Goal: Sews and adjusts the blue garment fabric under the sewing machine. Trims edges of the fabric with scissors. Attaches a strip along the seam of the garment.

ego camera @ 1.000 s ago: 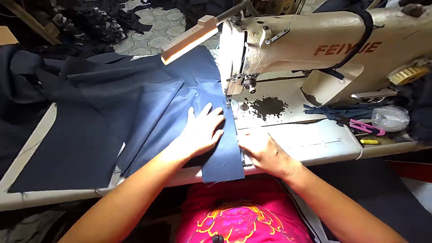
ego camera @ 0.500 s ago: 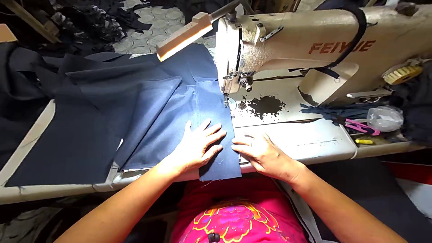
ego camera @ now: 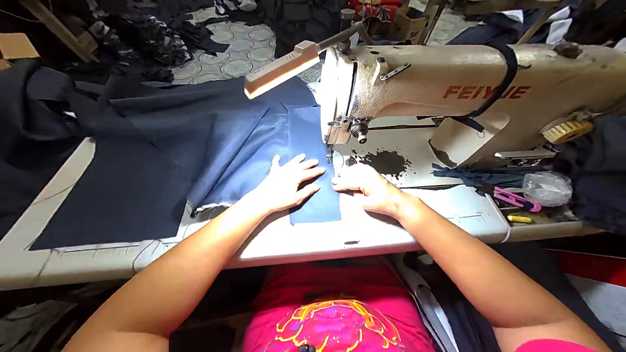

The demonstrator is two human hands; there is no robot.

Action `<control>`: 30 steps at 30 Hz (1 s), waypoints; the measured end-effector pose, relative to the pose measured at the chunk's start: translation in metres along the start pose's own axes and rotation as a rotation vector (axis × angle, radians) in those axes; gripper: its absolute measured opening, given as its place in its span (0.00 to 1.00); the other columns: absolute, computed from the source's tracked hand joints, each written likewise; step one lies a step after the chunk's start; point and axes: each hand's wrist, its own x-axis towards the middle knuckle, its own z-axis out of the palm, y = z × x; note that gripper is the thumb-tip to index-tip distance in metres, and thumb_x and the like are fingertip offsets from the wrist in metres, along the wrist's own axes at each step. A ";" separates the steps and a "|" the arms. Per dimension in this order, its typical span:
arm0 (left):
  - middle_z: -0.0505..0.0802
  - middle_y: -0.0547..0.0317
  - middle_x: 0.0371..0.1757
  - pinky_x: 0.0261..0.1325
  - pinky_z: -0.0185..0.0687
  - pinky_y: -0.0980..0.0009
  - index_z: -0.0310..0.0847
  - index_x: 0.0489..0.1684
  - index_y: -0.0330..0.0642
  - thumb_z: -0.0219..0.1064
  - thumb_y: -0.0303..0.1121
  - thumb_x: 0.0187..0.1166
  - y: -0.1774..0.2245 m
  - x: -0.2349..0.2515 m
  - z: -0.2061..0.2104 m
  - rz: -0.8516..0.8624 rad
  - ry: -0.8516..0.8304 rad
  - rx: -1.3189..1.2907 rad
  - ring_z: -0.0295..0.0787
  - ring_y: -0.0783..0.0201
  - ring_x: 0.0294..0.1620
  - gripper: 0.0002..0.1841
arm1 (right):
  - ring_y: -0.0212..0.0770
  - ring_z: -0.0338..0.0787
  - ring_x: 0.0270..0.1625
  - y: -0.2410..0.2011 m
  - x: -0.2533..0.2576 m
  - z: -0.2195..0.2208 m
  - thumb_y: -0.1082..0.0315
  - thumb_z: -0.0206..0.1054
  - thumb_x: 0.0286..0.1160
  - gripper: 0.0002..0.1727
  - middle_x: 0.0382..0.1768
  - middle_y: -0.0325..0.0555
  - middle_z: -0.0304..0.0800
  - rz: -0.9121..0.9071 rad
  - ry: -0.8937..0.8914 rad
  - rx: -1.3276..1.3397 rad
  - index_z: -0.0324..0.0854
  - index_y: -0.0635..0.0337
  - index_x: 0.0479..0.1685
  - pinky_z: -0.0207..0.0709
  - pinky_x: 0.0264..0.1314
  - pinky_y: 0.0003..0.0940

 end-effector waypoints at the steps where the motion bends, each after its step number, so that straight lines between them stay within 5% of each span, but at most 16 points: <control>1: 0.77 0.60 0.86 0.78 0.34 0.14 0.77 0.82 0.60 0.53 0.54 0.87 -0.004 0.004 -0.001 0.000 -0.006 0.005 0.58 0.42 0.93 0.27 | 0.54 0.87 0.70 0.005 0.003 0.001 0.82 0.57 0.61 0.25 0.63 0.50 0.93 -0.015 0.024 0.004 0.94 0.61 0.55 0.70 0.78 0.54; 8: 0.82 0.57 0.82 0.79 0.39 0.16 0.81 0.78 0.54 0.52 0.53 0.87 -0.019 0.010 -0.001 0.081 0.056 -0.013 0.64 0.41 0.90 0.26 | 0.53 0.89 0.56 0.013 0.001 0.016 0.82 0.59 0.57 0.23 0.48 0.54 0.95 -0.083 0.278 -0.041 0.94 0.62 0.49 0.78 0.66 0.46; 14: 0.83 0.55 0.81 0.80 0.41 0.18 0.84 0.75 0.53 0.54 0.53 0.86 -0.022 0.008 -0.001 0.121 0.068 -0.026 0.66 0.40 0.89 0.26 | 0.51 0.86 0.53 0.015 0.000 0.016 0.75 0.58 0.61 0.24 0.41 0.50 0.89 -0.150 0.193 -0.088 0.96 0.51 0.51 0.77 0.61 0.47; 20: 0.79 0.57 0.85 0.79 0.36 0.16 0.82 0.78 0.59 0.54 0.65 0.81 -0.020 0.008 -0.003 0.120 0.014 -0.004 0.60 0.39 0.91 0.33 | 0.56 0.86 0.67 0.007 0.001 0.011 0.75 0.60 0.58 0.21 0.55 0.50 0.94 -0.228 0.212 -0.129 0.97 0.54 0.45 0.71 0.74 0.55; 25: 0.77 0.56 0.86 0.79 0.36 0.16 0.80 0.80 0.60 0.54 0.67 0.80 -0.018 0.010 -0.004 0.121 -0.004 0.007 0.59 0.38 0.92 0.34 | 0.54 0.90 0.64 0.013 0.000 0.015 0.74 0.60 0.60 0.19 0.50 0.46 0.98 -0.269 0.208 -0.107 0.97 0.57 0.42 0.73 0.71 0.52; 30: 0.76 0.59 0.87 0.80 0.35 0.16 0.79 0.80 0.62 0.56 0.66 0.81 -0.034 0.028 -0.011 0.094 -0.040 0.016 0.57 0.40 0.93 0.33 | 0.53 0.88 0.67 0.011 0.003 0.015 0.76 0.59 0.60 0.23 0.58 0.45 0.96 -0.095 0.171 -0.122 0.96 0.57 0.51 0.72 0.74 0.54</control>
